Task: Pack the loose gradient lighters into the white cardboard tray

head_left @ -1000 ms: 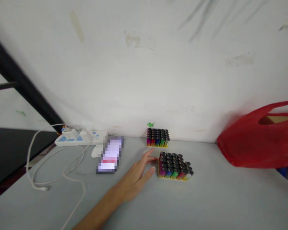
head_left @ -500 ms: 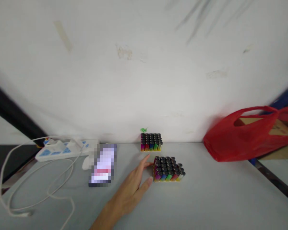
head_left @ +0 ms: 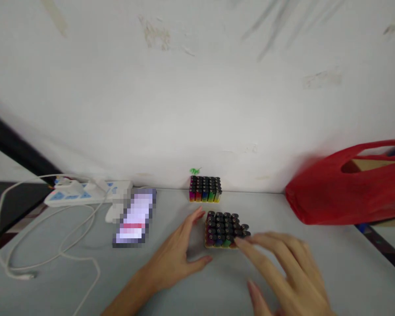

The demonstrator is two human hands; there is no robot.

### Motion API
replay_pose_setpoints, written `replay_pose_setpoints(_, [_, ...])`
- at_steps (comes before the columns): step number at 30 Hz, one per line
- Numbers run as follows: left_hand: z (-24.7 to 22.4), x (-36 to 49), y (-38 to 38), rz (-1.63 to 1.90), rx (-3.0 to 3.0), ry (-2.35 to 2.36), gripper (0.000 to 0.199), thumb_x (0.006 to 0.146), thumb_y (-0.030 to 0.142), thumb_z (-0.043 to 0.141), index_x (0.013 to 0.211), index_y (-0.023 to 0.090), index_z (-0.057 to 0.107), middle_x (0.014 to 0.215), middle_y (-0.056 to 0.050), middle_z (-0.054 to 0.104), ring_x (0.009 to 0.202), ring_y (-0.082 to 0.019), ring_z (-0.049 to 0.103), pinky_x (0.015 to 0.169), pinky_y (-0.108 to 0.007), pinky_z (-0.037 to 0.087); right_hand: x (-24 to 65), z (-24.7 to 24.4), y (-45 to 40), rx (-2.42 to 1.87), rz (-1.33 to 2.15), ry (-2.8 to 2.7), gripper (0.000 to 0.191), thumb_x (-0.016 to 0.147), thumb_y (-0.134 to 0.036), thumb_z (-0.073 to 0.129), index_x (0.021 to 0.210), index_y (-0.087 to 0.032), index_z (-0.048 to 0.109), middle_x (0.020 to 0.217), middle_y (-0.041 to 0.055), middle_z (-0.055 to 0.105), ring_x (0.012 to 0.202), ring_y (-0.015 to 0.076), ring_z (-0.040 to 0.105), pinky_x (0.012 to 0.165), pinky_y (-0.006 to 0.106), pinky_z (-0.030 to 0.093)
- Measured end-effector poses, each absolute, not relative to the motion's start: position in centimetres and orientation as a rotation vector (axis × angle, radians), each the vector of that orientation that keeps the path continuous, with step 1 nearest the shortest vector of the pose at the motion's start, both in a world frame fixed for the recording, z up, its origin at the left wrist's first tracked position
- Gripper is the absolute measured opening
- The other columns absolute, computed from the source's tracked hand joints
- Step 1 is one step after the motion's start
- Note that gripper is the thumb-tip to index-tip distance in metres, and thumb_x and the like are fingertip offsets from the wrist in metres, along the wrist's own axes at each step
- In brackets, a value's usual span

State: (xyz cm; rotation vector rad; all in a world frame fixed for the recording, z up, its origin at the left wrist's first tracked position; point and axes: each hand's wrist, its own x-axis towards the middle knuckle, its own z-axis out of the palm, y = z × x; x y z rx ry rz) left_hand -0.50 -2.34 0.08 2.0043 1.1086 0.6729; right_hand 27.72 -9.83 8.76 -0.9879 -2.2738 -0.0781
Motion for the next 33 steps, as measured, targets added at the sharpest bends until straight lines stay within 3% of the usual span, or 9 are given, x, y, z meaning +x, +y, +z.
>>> replay_pose_setpoints(2, [0.0, -0.5, -2.4, 0.695, 2.018, 1.104, 0.116, 0.092, 0.033, 0.088, 0.178, 0.036, 0.011, 0.181, -0.014, 0.038, 0.163, -0.038, 0.045, 0.137, -0.062, 0.036, 27.6, 9.0, -6.3, -1.098, -0.173, -2.304, 0.060, 0.099, -0.027, 0.067, 0.156, -0.013, 0.059, 0.150, 0.0257, 0.062, 0.136, 0.0467, 0.057, 0.103, 0.066, 0.054])
replay_pose_setpoints(5, [0.0, -0.7, -2.6, 0.659, 2.088, 1.100, 0.113, 0.095, 0.035, 0.085, 0.178, 0.035, 0.010, 0.183, -0.014, 0.034, 0.165, -0.039, 0.041, 0.137, -0.061, 0.035, 26.1, 8.7, -3.2, -1.210, -0.124, -2.444, 0.069, 0.103, -0.048, 0.068, 0.162, -0.017, 0.054, 0.161, 0.0280, 0.055, 0.145, 0.0515, 0.051, 0.112, 0.074, 0.044])
replay_pose_setpoints(8, [0.2, -0.7, -2.7, 0.604, 2.151, 1.087, 0.111, 0.094, 0.034, 0.085, 0.177, 0.036, 0.011, 0.183, -0.012, 0.033, 0.166, -0.037, 0.039, 0.138, -0.059, 0.035, 24.9, 7.6, -2.2, -1.318, 0.050, -2.535, 0.073, 0.108, -0.058, 0.060, 0.167, -0.018, 0.047, 0.157, 0.0275, 0.059, 0.138, 0.0484, 0.058, 0.109, 0.071, 0.049])
replay_pose_setpoints(14, [0.6, -0.3, -2.6, 0.593, 2.214, 1.032, 0.104, 0.096, 0.032, 0.083, 0.176, 0.033, 0.017, 0.181, -0.011, 0.038, 0.165, -0.033, 0.042, 0.138, -0.053, 0.036, 23.4, 5.5, -2.4, -1.519, 0.121, -2.533, 0.064, 0.111, -0.057, 0.053, 0.163, -0.020, 0.050, 0.131, 0.0215, 0.070, 0.116, 0.0421, 0.068, 0.093, 0.064, 0.061])
replay_pose_setpoints(19, [0.5, -0.1, -2.6, 0.630, 2.186, 1.039, 0.099, 0.095, 0.029, 0.082, 0.174, 0.031, 0.023, 0.178, -0.012, 0.043, 0.162, -0.032, 0.045, 0.137, -0.051, 0.037, 22.4, 5.6, -1.9, -1.609, 0.077, -2.569, 0.053, 0.111, -0.058, 0.054, 0.148, -0.020, 0.061, 0.120, 0.0190, 0.069, 0.111, 0.0419, 0.067, 0.084, 0.059, 0.065])
replay_pose_setpoints(24, [0.8, 0.0, -2.5, 0.701, 2.078, 1.054, 0.091, 0.089, 0.022, 0.082, 0.167, 0.029, 0.035, 0.169, -0.012, 0.053, 0.155, -0.032, 0.053, 0.133, -0.050, 0.042, 21.4, 6.3, -2.7, -1.625, 0.117, -2.633, 0.052, 0.111, -0.050, 0.056, 0.152, -0.019, 0.059, 0.121, 0.0191, 0.070, 0.113, 0.0404, 0.068, 0.082, 0.054, 0.068])
replay_pose_setpoints(28, [0.9, 0.0, -2.5, 0.683, 1.966, 1.014, 0.112, 0.080, 0.023, 0.087, 0.172, 0.027, 0.024, 0.171, -0.016, 0.050, 0.155, -0.037, 0.054, 0.133, -0.053, 0.042, 19.7, 6.2, -4.8, -1.582, 0.176, -2.658, 0.063, 0.106, -0.052, 0.064, 0.156, -0.016, 0.056, 0.129, 0.0225, 0.070, 0.115, 0.0424, 0.068, 0.083, 0.057, 0.068])
replay_pose_setpoints(33, [0.8, 0.6, -2.9, 0.692, 1.801, 0.824, 0.125, 0.082, 0.038, 0.087, 0.177, 0.027, 0.007, 0.162, -0.016, 0.061, 0.141, -0.038, 0.067, 0.124, -0.049, 0.051, 18.5, 6.1, -7.2, -1.590, 0.314, -2.478, 0.064, 0.104, -0.055, 0.065, 0.153, -0.017, 0.056, 0.137, 0.0227, 0.068, 0.119, 0.0419, 0.067, 0.088, 0.058, 0.067])
